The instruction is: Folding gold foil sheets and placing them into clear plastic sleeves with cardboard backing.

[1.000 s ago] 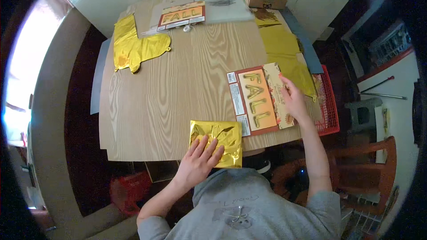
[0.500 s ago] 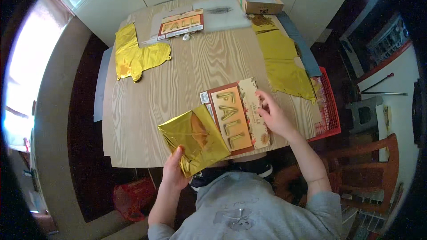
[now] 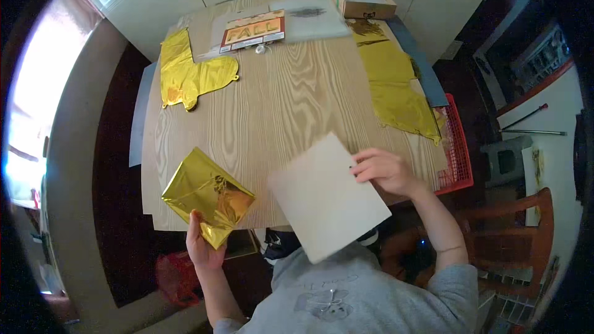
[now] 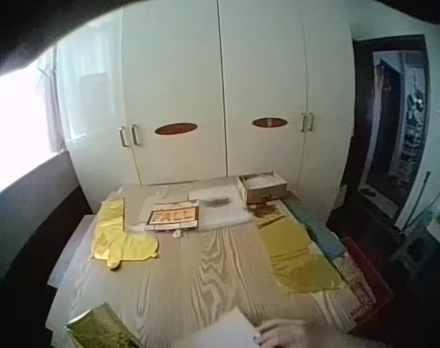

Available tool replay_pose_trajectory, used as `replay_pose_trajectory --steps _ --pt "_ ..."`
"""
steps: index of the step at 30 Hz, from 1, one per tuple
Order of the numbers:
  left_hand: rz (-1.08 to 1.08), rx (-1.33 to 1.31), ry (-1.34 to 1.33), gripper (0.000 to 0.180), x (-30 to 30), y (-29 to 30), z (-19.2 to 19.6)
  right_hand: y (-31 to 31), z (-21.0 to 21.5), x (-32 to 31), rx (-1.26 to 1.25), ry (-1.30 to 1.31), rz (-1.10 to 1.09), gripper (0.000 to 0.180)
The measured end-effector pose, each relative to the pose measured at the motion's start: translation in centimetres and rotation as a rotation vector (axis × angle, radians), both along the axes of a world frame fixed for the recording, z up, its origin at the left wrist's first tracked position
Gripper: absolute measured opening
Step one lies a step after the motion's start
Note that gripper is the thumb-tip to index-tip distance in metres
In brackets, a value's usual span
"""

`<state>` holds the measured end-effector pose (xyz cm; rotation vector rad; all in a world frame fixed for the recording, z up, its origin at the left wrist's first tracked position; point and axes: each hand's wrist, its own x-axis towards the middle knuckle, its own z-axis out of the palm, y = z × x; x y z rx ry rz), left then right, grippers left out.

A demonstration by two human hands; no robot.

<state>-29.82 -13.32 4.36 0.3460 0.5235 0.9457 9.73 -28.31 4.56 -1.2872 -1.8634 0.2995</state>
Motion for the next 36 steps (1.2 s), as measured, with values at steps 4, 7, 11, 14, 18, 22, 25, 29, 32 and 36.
replay_pose_trajectory --steps 4,7,11,14,18,22,25,29,32,36 --pt "-0.161 -0.125 0.048 0.044 1.5 -1.7 -0.8 -0.2 -2.5 -0.3 -0.027 -0.327 0.048 0.013" --pt "-0.347 -0.295 -0.060 0.046 3.8 -3.9 -1.9 0.0 -1.9 -0.9 0.016 -0.517 0.008 0.016" --pt "-0.405 -0.371 -0.091 0.045 5.3 -4.3 -3.3 0.1 -2.9 -0.4 0.038 -0.445 -0.008 0.018" --pt "-0.493 -0.335 0.011 0.045 6.6 -3.4 -3.1 0.3 -3.2 -0.2 -0.009 -0.408 -0.003 0.019" --pt "-0.519 -0.378 0.298 0.047 9.8 -3.5 -1.4 0.2 -2.7 -0.4 -0.070 -0.350 -0.024 0.024" --pt "-0.586 -0.385 0.344 0.045 11.3 -2.8 -1.3 1.6 -1.9 -2.2 -0.064 -0.246 -0.117 0.036" --pt "-0.638 -0.345 0.435 0.043 12.9 -1.7 -0.2 3.7 -1.7 -3.6 -0.091 -0.254 -0.122 0.049" --pt "-0.666 -0.315 0.487 0.040 13.8 -0.3 -1.3 5.1 -3.5 -4.0 -0.173 -0.345 -0.104 0.068" --pt "-0.675 -0.320 0.512 0.039 14.2 0.4 -1.4 4.8 -4.1 -4.2 -0.211 -0.431 -0.094 0.076" --pt "-0.697 -0.298 0.533 0.037 14.1 0.8 -1.7 4.6 -3.9 -4.4 -0.250 -0.477 -0.102 0.081"
